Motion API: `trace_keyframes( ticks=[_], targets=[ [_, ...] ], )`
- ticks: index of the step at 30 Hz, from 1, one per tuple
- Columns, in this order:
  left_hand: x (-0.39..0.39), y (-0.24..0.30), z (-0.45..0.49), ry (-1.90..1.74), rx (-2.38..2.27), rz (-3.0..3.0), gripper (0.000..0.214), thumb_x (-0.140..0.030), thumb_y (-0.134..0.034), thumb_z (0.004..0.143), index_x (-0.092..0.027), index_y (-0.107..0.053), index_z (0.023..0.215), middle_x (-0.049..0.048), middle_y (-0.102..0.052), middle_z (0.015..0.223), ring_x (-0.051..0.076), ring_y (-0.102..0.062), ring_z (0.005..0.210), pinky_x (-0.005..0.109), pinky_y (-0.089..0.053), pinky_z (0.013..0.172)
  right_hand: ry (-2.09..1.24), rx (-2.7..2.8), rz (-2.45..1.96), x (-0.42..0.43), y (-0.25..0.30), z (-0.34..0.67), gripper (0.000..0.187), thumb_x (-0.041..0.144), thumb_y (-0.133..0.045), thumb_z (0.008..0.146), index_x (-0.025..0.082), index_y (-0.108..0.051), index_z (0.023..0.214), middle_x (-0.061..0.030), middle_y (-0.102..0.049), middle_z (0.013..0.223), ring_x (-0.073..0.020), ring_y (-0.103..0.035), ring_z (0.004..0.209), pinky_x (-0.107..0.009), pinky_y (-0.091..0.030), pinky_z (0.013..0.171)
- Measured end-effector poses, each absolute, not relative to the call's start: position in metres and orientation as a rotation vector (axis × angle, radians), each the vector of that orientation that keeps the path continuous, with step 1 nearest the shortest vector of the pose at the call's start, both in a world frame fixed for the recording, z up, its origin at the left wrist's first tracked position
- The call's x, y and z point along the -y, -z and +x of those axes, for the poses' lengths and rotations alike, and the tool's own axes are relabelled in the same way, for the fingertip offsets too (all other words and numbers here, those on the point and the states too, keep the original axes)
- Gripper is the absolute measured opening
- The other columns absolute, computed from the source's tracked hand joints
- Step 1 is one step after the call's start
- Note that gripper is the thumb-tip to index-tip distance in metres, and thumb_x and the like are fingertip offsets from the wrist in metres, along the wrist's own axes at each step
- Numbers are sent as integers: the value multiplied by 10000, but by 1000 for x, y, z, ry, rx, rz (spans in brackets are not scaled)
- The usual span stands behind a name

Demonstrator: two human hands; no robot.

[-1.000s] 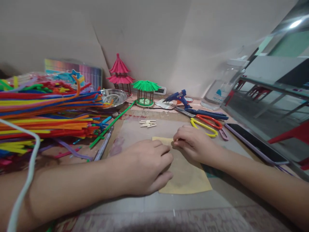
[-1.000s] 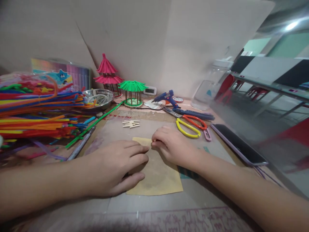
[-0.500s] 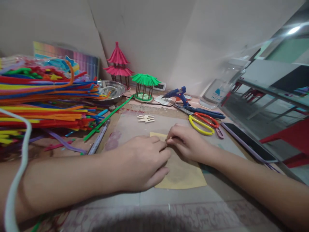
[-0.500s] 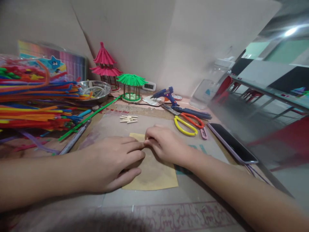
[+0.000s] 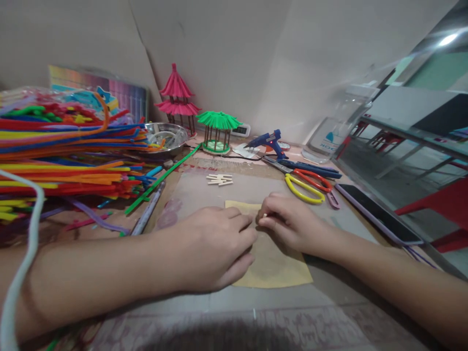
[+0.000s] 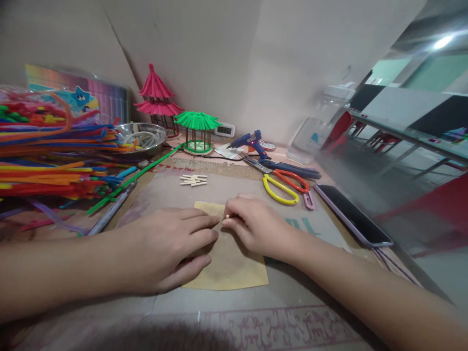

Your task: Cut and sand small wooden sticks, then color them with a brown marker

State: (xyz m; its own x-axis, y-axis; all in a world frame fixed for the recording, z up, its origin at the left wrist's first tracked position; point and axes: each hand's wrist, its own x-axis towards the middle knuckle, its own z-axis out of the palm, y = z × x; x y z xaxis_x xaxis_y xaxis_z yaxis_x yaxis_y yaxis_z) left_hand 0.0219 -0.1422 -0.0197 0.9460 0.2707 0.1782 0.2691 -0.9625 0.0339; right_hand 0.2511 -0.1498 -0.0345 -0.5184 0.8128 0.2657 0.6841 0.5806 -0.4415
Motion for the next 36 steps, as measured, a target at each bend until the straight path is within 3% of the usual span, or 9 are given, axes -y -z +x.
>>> trace_keyframes(
  ticks=[6,11,16,22,26,32,36],
  targets=[
    [142,20,23,-253,-443,3090,274,-339,-457,983,-158,-658,939,124,-698,964,273,-673,933,425,-565,858,-231,2392,-1209,146,34,253,147,185,-587,928,177,-570,782,-45,-593,752,-187,-522,734,-295,-352,680],
    [142,20,22,-269,-431,3089,269,-326,-452,981,-153,-658,972,120,-688,932,276,-668,905,428,-568,820,-343,2391,-1194,151,35,249,138,183,-558,947,171,-579,811,-47,-596,769,-179,-530,737,-275,-363,663],
    [141,20,22,-284,-452,3073,256,-336,-473,972,-160,-654,926,120,-694,942,274,-676,931,427,-563,858,-241,2350,-1221,142,37,251,160,190,-593,920,171,-568,763,-40,-582,738,-183,-521,721,-288,-357,664],
    [142,18,22,-237,-464,3066,248,-330,-478,971,-153,-650,950,122,-693,955,278,-675,916,433,-570,834,-480,2291,-1153,148,37,251,151,201,-571,933,176,-587,785,-24,-615,742,-157,-558,713,-259,-400,649],
    [143,17,21,-270,-453,3069,252,-327,-486,969,-153,-663,927,125,-706,965,276,-679,914,424,-559,837,-457,2222,-1215,139,38,252,149,208,-601,896,178,-592,750,-22,-620,726,-154,-556,694,-270,-399,641],
    [137,23,18,-407,-419,2996,263,-344,-517,974,-149,-693,997,126,-725,1046,279,-678,988,404,-524,869,-940,1702,-1215,135,37,258,157,342,-650,879,191,-610,860,-18,-693,760,-153,-664,708,-268,-485,645],
    [125,27,19,-520,-475,2784,220,-313,-530,991,-175,-700,1014,66,-736,999,222,-677,932,347,-496,830,-1176,1555,-1133,143,33,251,222,363,-761,811,199,-616,843,-29,-743,807,-176,-737,796,-301,-568,737]
  ],
)
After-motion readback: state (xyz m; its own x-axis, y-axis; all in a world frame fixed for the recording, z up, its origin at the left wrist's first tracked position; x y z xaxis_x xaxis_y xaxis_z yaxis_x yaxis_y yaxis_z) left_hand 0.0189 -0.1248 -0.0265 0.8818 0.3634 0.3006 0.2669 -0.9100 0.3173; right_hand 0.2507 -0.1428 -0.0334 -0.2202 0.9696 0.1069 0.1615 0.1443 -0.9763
